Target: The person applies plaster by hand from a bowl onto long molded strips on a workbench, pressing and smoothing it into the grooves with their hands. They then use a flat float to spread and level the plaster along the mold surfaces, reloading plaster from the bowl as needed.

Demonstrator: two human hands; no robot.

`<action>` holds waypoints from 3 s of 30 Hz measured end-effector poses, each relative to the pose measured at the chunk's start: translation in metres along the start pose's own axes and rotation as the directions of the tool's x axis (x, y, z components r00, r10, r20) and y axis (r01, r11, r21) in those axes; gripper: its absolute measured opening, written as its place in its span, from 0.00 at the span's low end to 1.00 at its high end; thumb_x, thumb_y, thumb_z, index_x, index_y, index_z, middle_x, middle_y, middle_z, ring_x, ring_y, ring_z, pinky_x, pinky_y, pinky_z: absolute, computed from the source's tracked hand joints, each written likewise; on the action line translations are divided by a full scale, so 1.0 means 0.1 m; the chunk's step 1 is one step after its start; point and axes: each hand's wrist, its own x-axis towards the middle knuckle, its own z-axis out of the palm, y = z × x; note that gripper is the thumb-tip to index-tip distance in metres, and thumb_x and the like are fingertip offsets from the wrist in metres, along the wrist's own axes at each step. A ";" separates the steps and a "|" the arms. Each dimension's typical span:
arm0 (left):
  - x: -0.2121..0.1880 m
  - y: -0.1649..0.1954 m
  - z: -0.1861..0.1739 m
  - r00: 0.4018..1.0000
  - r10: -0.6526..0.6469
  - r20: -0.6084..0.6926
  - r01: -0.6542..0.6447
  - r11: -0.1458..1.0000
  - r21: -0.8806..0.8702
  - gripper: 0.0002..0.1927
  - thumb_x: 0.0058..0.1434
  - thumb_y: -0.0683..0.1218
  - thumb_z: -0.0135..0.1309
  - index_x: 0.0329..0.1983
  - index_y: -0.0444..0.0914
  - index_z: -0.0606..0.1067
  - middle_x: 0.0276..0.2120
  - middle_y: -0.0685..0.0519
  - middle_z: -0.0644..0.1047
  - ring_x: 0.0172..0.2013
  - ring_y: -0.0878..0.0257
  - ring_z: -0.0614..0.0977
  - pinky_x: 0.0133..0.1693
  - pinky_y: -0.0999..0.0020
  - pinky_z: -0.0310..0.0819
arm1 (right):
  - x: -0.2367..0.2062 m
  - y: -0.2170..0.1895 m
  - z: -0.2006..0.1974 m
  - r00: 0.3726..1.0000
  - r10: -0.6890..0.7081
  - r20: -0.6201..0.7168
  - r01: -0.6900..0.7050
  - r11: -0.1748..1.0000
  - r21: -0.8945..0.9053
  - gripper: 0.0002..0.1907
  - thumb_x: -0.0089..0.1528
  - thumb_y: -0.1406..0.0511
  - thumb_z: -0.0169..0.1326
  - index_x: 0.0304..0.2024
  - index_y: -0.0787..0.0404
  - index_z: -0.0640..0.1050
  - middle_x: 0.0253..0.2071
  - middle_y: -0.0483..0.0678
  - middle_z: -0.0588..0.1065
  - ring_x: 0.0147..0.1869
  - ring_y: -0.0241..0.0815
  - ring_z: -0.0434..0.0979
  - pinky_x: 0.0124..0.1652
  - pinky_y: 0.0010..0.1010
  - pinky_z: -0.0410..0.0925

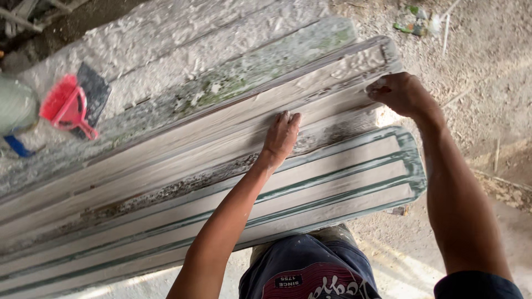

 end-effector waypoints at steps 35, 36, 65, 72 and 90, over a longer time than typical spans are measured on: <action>1.10 1.05 0.68 0.974 0.146 0.175 -0.142 0.989 -0.032 0.17 0.64 0.46 0.55 0.56 0.38 0.73 0.41 0.40 0.81 0.40 0.43 0.83 0.41 0.50 0.79 | -0.48 0.61 0.66 0.943 -0.303 -0.138 0.170 0.793 -0.585 0.45 0.67 0.40 0.25 0.76 0.61 0.48 0.79 0.56 0.43 0.82 0.53 0.35 0.74 0.49 0.31; 1.10 1.06 0.70 0.971 0.187 0.147 -0.185 0.982 -0.025 0.18 0.65 0.45 0.54 0.58 0.38 0.72 0.43 0.41 0.82 0.42 0.44 0.83 0.43 0.52 0.80 | -0.48 0.66 0.62 0.924 -0.351 -0.152 0.221 0.813 -0.538 0.45 0.66 0.38 0.24 0.75 0.61 0.49 0.78 0.57 0.44 0.82 0.54 0.36 0.74 0.49 0.32; 1.88 1.93 1.19 0.851 0.127 0.509 -0.240 0.957 0.162 0.30 0.57 0.61 0.63 0.54 0.39 0.69 0.69 0.28 0.55 0.68 0.29 0.55 0.65 0.32 0.49 | -0.93 0.78 0.84 0.647 0.611 -0.456 -0.140 0.683 0.717 0.31 0.69 0.55 0.40 0.68 0.70 0.62 0.64 0.61 0.69 0.59 0.57 0.75 0.58 0.47 0.69; 1.69 1.70 1.19 0.899 0.201 0.388 -0.165 0.978 -0.125 0.04 0.70 0.44 0.54 0.45 0.40 0.73 0.42 0.49 0.78 0.46 0.55 0.78 0.51 0.59 0.78 | -0.80 0.88 0.72 0.668 0.516 -0.537 -0.268 0.839 0.474 0.27 0.67 0.62 0.52 0.65 0.69 0.70 0.51 0.57 0.78 0.50 0.53 0.72 0.53 0.47 0.66; 1.04 1.24 0.83 0.994 0.105 0.007 -0.104 0.992 -0.067 0.14 0.59 0.53 0.60 0.47 0.46 0.81 0.47 0.48 0.76 0.48 0.48 0.72 0.50 0.48 0.67 | -0.29 0.63 0.44 0.707 0.462 -0.536 -0.305 0.882 0.358 0.26 0.61 0.53 0.66 0.42 0.63 0.68 0.30 0.49 0.68 0.32 0.40 0.62 0.32 0.37 0.64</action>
